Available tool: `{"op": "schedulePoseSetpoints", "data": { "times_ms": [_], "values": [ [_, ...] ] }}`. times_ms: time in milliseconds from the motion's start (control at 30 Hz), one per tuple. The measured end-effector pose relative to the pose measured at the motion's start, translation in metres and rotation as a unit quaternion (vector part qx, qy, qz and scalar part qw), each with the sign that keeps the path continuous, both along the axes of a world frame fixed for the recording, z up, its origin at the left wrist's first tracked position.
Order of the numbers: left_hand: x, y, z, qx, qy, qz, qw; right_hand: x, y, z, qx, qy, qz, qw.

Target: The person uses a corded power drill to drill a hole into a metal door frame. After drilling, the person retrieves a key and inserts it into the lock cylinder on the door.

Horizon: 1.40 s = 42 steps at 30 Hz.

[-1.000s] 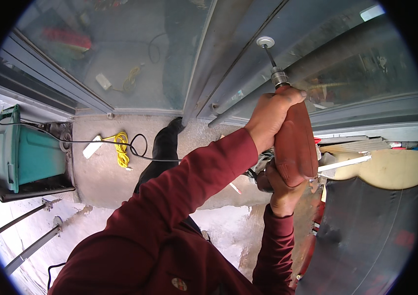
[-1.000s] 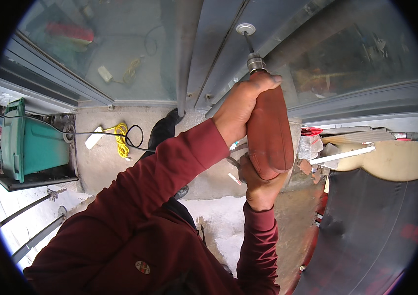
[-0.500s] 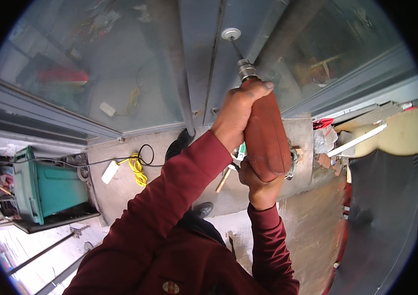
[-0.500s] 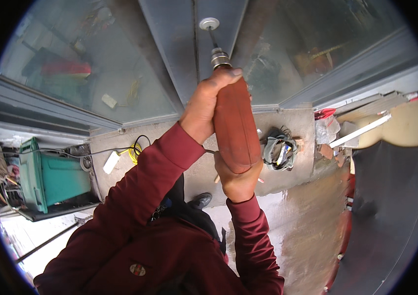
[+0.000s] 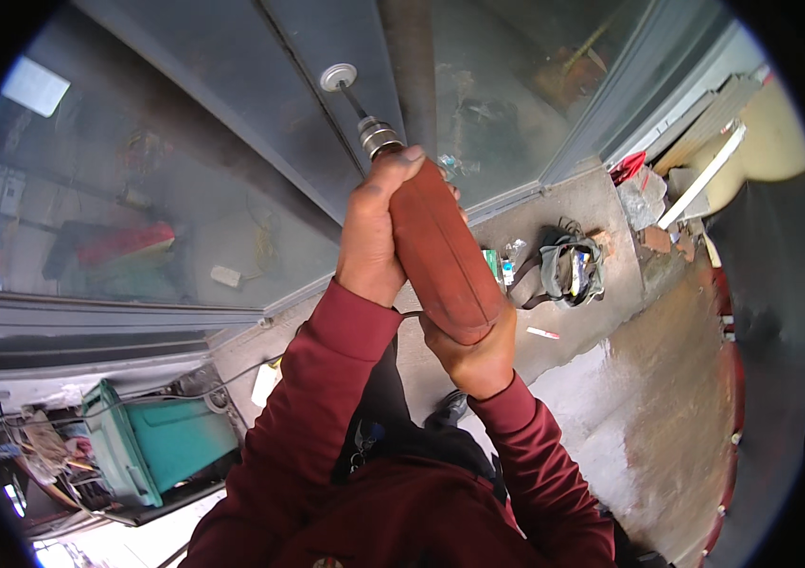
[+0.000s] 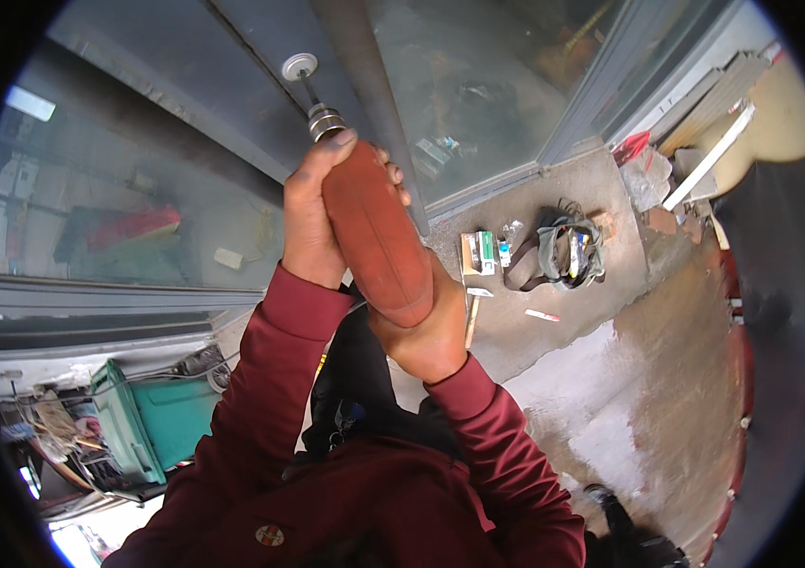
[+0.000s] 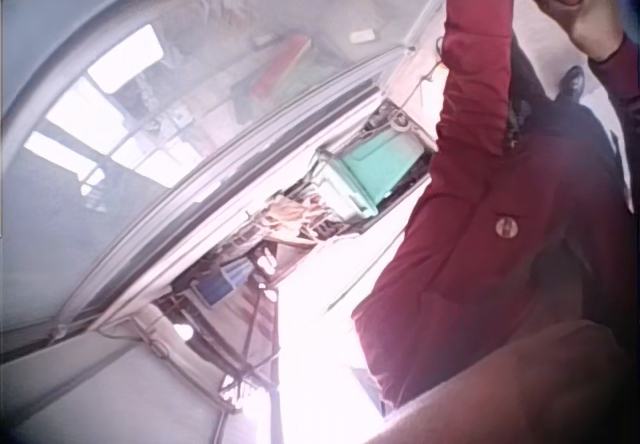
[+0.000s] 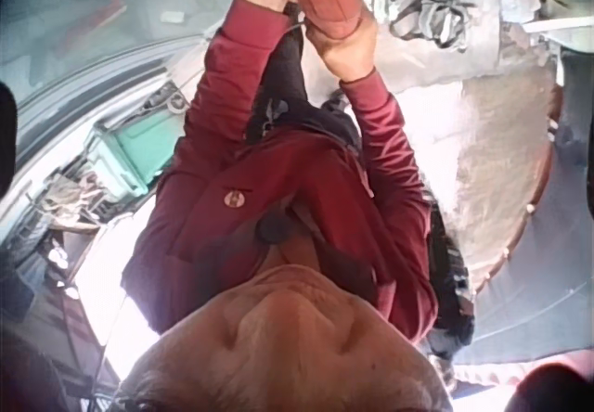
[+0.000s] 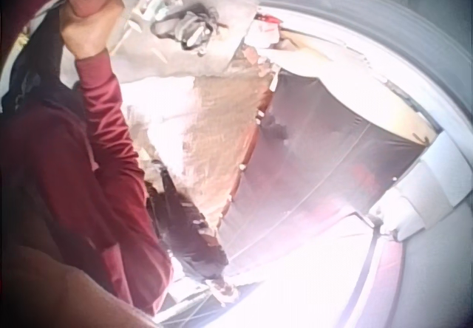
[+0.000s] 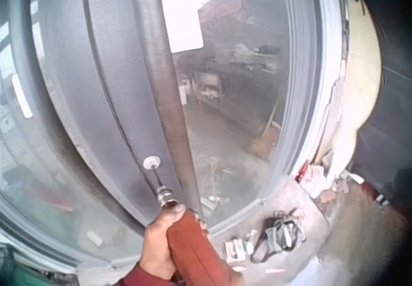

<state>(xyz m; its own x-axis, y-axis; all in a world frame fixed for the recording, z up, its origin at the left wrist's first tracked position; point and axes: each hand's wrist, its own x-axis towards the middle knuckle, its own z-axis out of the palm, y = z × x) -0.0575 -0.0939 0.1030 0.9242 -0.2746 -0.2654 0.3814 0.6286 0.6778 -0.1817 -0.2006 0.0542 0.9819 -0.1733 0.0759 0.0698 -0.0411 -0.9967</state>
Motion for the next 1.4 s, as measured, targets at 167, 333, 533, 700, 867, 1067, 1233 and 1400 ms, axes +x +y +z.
{"op": "schedulePoseSetpoints", "data": {
  "times_ms": [167,333,533,700,867,1067,1233,1400],
  "values": [
    [0.0015,0.0,0.0013,0.004,-0.016,0.004,1.0,0.0016,0.0022,-0.0047,0.011,0.009,0.009,1.0],
    [0.0014,0.0005,0.0011,0.026,-0.014,-0.008,1.0,0.0021,0.0063,-0.008,0.007,-0.015,-0.016,1.0],
    [0.0003,-0.0006,0.0024,0.068,-0.01,-0.001,0.998,0.0034,0.0085,-0.0112,0.02,-0.007,-0.018,1.0],
    [0.0014,0.0014,0.0011,0.079,-0.005,-0.021,0.997,0.002,0.0081,-0.0077,0.011,-0.014,-0.022,1.0],
    [0.0026,0.0021,-0.0031,0.07,-0.007,-0.01,0.998,-0.0007,0.0056,-0.0036,0.004,0.0,-0.012,1.0],
    [0.0034,0.0039,-0.005,0.081,-0.02,-0.027,0.996,0.0029,0.006,-0.0056,-0.012,-0.034,-0.03,0.999],
    [0.004,0.0048,-0.0053,0.091,-0.026,-0.03,0.995,0.0042,0.0083,-0.0076,0.01,-0.035,-0.031,0.999],
    [0.0047,0.004,-0.0048,0.084,-0.028,-0.023,0.996,0.0042,0.0092,-0.0076,0.027,-0.031,-0.032,0.999]
  ]
}}
